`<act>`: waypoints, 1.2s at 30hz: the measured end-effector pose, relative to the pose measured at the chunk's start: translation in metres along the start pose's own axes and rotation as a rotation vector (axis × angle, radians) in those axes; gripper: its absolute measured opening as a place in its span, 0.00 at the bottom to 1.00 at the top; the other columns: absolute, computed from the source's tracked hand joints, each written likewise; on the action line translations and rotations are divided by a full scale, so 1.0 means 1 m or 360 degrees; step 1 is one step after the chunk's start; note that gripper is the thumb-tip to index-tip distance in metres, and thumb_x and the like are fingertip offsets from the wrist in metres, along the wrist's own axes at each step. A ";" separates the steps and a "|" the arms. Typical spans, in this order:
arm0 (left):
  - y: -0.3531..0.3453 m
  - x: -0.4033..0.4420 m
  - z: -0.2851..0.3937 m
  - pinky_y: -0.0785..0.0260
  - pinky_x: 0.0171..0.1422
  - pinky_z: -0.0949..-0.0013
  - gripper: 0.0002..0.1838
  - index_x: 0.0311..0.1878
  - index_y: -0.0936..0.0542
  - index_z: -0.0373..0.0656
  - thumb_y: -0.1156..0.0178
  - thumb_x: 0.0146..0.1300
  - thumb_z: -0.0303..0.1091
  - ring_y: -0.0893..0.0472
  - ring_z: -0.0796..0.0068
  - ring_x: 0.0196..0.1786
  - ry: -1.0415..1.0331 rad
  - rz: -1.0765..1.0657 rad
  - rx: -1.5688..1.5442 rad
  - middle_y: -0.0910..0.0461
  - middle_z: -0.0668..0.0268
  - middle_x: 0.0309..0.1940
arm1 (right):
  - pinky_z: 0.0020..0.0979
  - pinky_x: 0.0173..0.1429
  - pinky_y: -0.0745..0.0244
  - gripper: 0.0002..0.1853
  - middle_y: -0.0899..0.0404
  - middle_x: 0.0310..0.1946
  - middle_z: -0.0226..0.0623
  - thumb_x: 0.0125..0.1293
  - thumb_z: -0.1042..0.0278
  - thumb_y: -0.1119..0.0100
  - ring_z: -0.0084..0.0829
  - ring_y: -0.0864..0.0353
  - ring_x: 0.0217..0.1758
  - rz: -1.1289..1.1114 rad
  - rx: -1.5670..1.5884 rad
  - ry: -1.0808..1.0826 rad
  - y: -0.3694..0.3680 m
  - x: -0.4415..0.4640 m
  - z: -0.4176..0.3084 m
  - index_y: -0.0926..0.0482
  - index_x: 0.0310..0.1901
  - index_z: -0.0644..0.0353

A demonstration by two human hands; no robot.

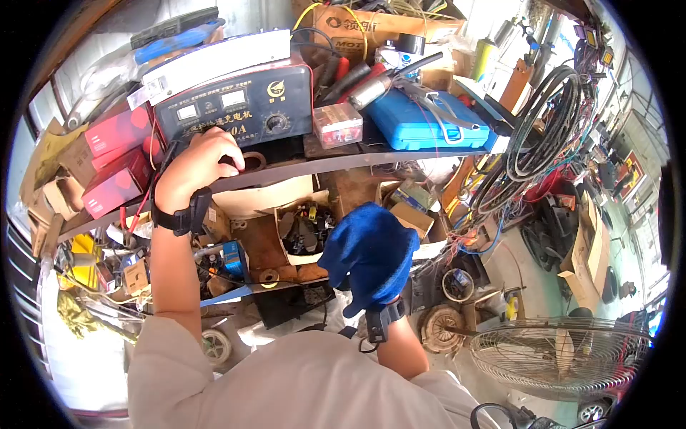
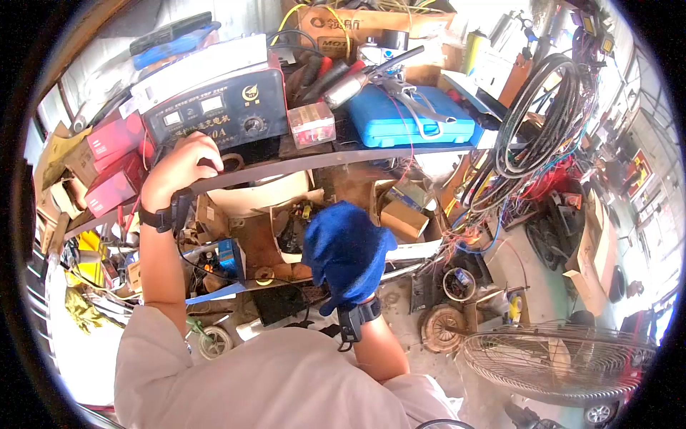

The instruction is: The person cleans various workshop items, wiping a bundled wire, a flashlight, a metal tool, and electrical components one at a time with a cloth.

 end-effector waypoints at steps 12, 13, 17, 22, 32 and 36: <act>0.004 -0.011 0.010 0.35 0.50 0.71 0.06 0.38 0.24 0.36 0.43 0.60 0.28 0.24 0.70 0.43 0.0343 0.0643 -0.0540 0.23 0.62 0.38 | 0.33 0.39 0.27 0.16 0.24 0.34 0.40 0.67 0.58 0.57 0.35 0.24 0.35 -0.0027 -0.1218 0.0256 0.000 0.001 0.003 0.29 0.46 0.63; 0.003 -0.015 0.015 0.35 0.52 0.71 0.06 0.39 0.25 0.36 0.44 0.61 0.28 0.24 0.70 0.45 0.0531 0.0741 -0.0611 0.23 0.64 0.40 | 0.32 0.38 0.27 0.15 0.24 0.33 0.39 0.67 0.58 0.57 0.34 0.24 0.34 -0.0062 -0.1279 0.0298 -0.001 0.002 0.003 0.29 0.44 0.62; -0.024 -0.025 0.085 0.50 0.68 0.50 0.04 0.34 0.23 0.44 0.41 0.58 0.32 0.33 0.57 0.61 0.0445 0.1038 0.0217 0.25 0.64 0.44 | 0.29 0.29 0.32 0.09 0.25 0.26 0.39 0.58 0.64 0.48 0.36 0.26 0.25 -0.0320 -0.1564 0.0568 -0.026 0.014 -0.014 0.25 0.34 0.60; -0.098 -0.033 0.138 0.66 0.68 0.32 0.05 0.32 0.22 0.51 0.38 0.51 0.30 0.36 0.58 0.64 0.0397 0.1005 0.0272 0.27 0.67 0.45 | 0.36 0.35 0.32 0.09 0.25 0.29 0.41 0.48 0.68 0.40 0.44 0.25 0.32 -0.0527 -0.2097 0.0668 -0.029 0.004 0.006 0.22 0.33 0.58; -0.208 -0.083 0.093 0.43 0.65 0.61 0.16 0.56 0.30 0.38 0.51 0.66 0.28 0.32 0.57 0.61 0.0593 0.0967 -0.1204 0.34 0.53 0.58 | 0.31 0.33 0.36 0.02 0.30 0.25 0.35 0.52 0.73 0.47 0.32 0.28 0.30 -0.0150 -0.1680 0.0324 -0.004 0.002 0.033 0.29 0.26 0.59; -0.270 -0.095 0.091 0.36 0.61 0.68 0.16 0.56 0.29 0.38 0.49 0.65 0.28 0.28 0.70 0.55 0.0413 0.0011 -0.1675 0.26 0.64 0.52 | 0.29 0.37 0.31 0.05 0.29 0.28 0.30 0.64 0.66 0.51 0.29 0.27 0.32 -0.0104 -0.0769 -0.0203 0.013 -0.008 0.062 0.29 0.35 0.57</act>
Point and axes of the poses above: each hand's wrist, its own x-axis towards the middle knuckle, its own y-axis out of the back of the hand, z = x × y, the point moved 2 cm from there along x, towards the middle knuckle
